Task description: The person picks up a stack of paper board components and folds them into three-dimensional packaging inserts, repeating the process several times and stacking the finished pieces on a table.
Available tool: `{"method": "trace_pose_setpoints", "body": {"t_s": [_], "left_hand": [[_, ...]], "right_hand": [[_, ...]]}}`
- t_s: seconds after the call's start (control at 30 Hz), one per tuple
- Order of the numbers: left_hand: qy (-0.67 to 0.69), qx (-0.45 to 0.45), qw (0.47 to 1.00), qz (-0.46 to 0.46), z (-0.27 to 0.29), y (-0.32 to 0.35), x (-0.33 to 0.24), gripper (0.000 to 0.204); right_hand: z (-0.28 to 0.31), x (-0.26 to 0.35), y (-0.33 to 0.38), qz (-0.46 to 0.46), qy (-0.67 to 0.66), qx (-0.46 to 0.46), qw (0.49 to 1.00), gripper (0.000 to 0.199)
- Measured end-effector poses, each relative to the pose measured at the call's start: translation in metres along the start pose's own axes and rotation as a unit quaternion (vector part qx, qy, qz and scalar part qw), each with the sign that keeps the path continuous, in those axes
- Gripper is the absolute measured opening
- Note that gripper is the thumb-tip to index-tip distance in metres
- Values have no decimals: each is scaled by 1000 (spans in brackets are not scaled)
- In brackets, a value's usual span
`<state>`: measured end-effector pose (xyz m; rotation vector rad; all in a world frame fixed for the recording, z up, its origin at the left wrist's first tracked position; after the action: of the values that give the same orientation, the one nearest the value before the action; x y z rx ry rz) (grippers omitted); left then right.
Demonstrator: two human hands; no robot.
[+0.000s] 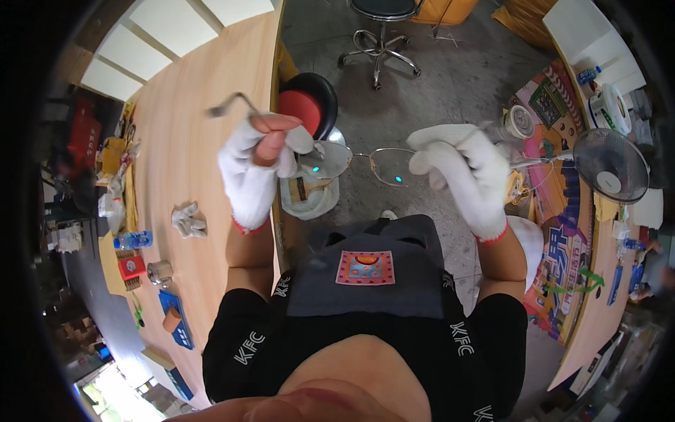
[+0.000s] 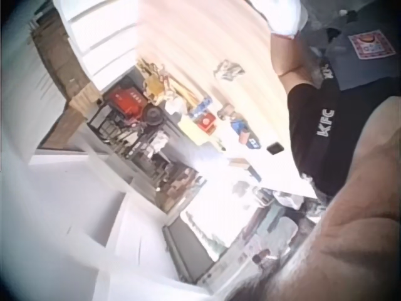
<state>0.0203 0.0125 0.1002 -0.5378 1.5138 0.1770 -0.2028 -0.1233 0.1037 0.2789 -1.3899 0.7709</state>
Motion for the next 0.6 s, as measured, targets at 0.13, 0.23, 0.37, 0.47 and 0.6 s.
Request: {"method": "trace_pose_setpoints", "body": {"t_s": [0.13, 0.23, 0.37, 0.47, 0.6], "left_hand": [[36, -14, 985, -166, 9, 3, -28, 21], [22, 1, 976, -218, 11, 4, -37, 21], [16, 32, 966, -256, 6, -4, -47, 21], [-27, 76, 967, -240, -17, -26, -51, 22], [-80, 133, 966, -208, -50, -64, -66, 22]], "right_hand": [[12, 27, 7, 207, -29, -21, 978, 22], [15, 49, 6, 417, 138, 33, 898, 23], [18, -41, 51, 395, 834, -345, -168, 36], [22, -29, 13, 424, 805, -388, -143, 35], [58, -16, -26, 445, 786, -419, -93, 35]]}}
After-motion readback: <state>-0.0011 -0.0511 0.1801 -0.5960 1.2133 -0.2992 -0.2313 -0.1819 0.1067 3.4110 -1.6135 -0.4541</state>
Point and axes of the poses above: each hand's wrist, its own y-axis away from the middle knuckle, its own z-axis out of the back of the hand, x = y × z, the point moved 7 cm from there along -y, towards the middle knuckle, and after that the axes turned 4 degrees about z, right-handed, at the moved point
